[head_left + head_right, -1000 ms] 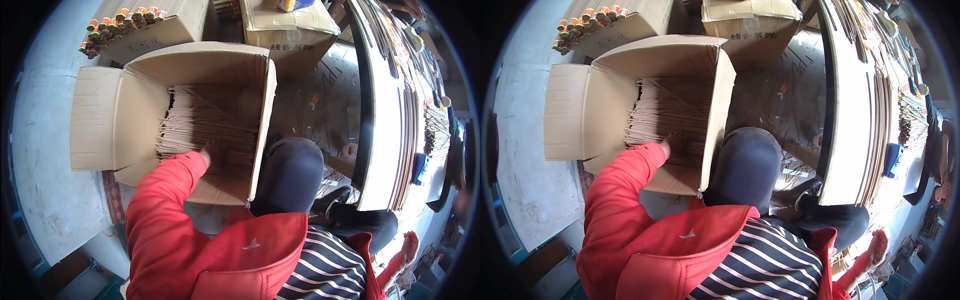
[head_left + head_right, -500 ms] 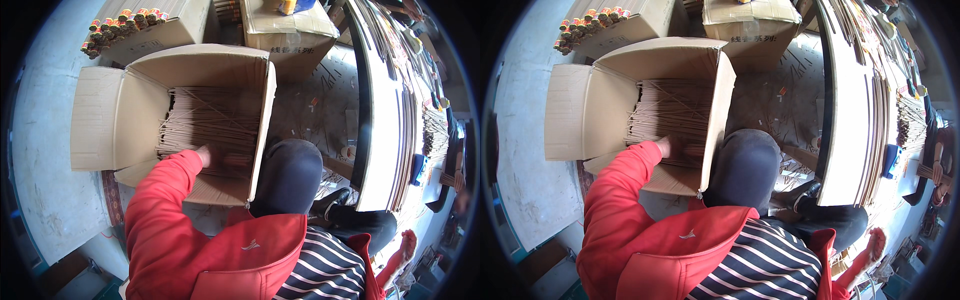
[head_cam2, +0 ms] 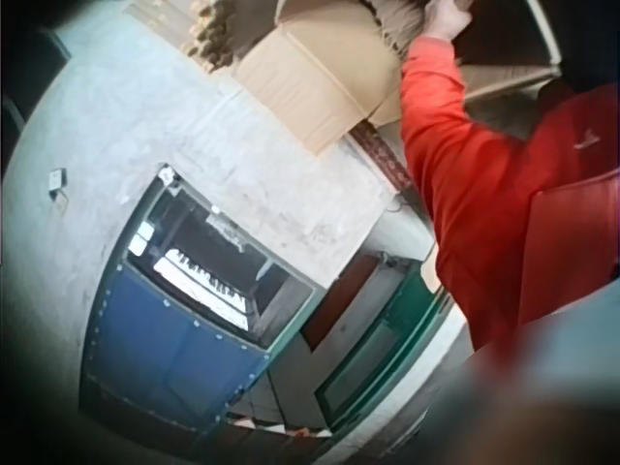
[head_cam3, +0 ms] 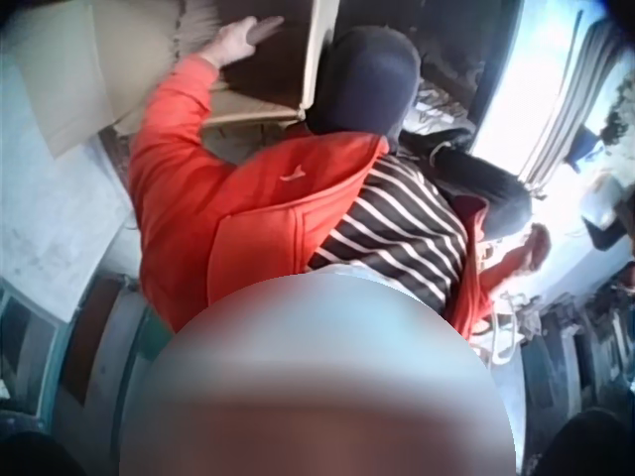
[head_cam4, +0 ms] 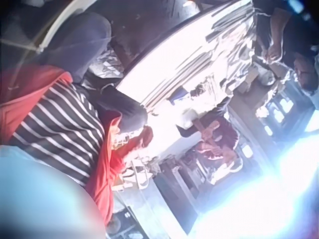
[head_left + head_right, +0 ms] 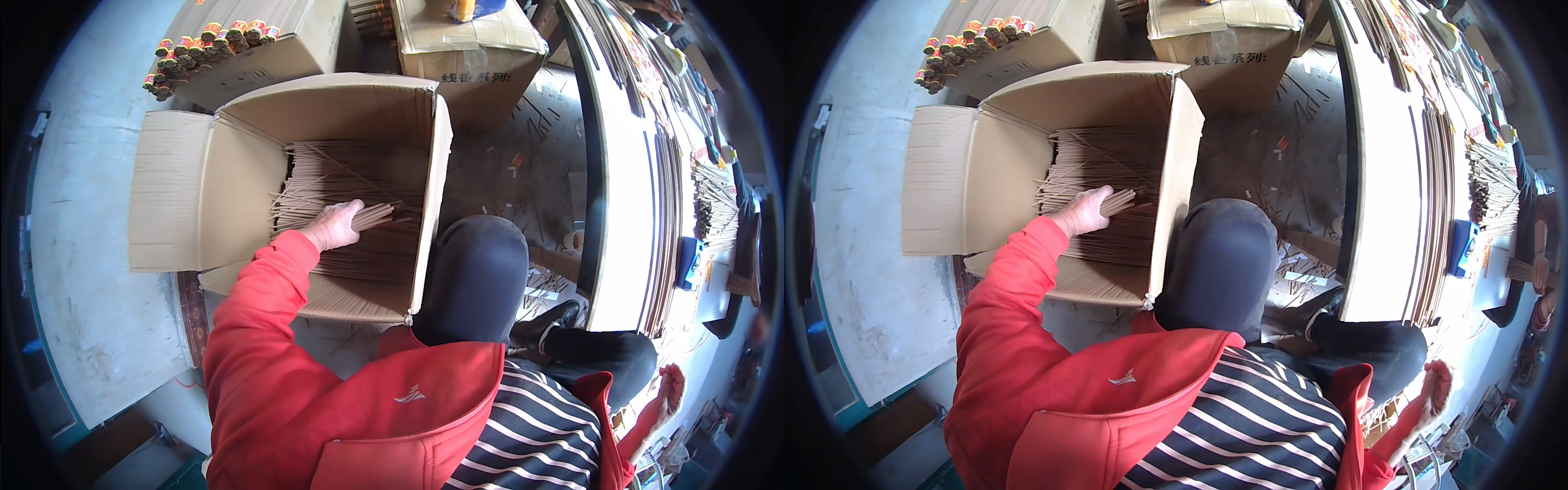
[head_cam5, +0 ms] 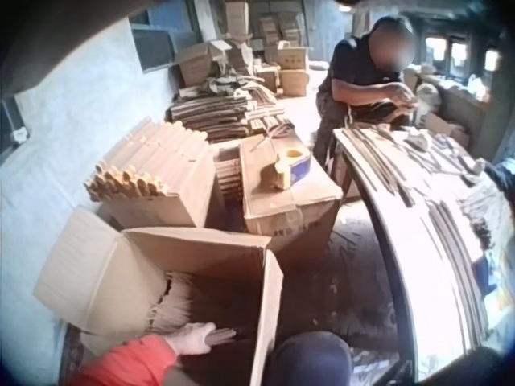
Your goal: The person gathers thin wooden sticks from a table, aligns them into bundles, and wraps each bundle with a small paper label. The person places the finished bundles into a cardboard box and repeats the process with additional sticks.
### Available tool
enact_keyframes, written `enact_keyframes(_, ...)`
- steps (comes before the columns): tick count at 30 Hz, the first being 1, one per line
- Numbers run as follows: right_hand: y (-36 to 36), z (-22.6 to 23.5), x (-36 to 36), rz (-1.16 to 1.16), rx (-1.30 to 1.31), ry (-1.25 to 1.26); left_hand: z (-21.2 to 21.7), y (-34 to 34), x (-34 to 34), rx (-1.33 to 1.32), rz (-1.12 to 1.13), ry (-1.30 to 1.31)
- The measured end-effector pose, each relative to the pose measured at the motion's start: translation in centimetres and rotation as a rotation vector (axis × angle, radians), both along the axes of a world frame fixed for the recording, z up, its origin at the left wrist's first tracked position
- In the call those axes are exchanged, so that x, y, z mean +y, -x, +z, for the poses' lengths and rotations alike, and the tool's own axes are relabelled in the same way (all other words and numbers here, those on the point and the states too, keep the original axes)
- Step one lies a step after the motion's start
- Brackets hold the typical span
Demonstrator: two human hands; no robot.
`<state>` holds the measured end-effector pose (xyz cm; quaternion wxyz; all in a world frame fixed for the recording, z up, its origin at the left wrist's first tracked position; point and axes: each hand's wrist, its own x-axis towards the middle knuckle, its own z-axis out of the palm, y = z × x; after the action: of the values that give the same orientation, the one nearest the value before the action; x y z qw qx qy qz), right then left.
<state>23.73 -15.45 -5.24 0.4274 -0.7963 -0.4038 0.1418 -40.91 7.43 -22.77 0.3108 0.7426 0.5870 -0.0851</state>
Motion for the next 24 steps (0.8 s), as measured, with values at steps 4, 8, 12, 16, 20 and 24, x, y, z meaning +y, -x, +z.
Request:
enact_keyframes(4,0.6,-0.1,0.2,-0.010,0.034,-0.039,1.2,-0.9,-0.1,-0.033,0.001,0.011)
enact_keyframes(8,0.8,0.0,0.1,-0.012,0.067,-0.083,2.9,-1.3,-0.7,-0.170,0.090,-0.089)
enact_keyframes(12,1.0,-0.1,0.2,-0.008,0.108,-0.118,6.7,-0.9,-0.6,-0.443,0.386,-0.280)
enact_keyframes(16,2.5,0.1,0.6,0.043,0.097,-0.155,12.7,1.4,1.4,-0.808,0.634,-0.374)
enact_keyframes(20,1.9,-0.5,0.3,0.095,0.125,-0.136,19.1,1.9,2.4,-1.407,0.687,-0.558)
enact_keyframes(24,5.8,2.0,2.9,0.232,0.088,-0.161,23.1,6.3,3.9,-1.866,0.662,-0.371)
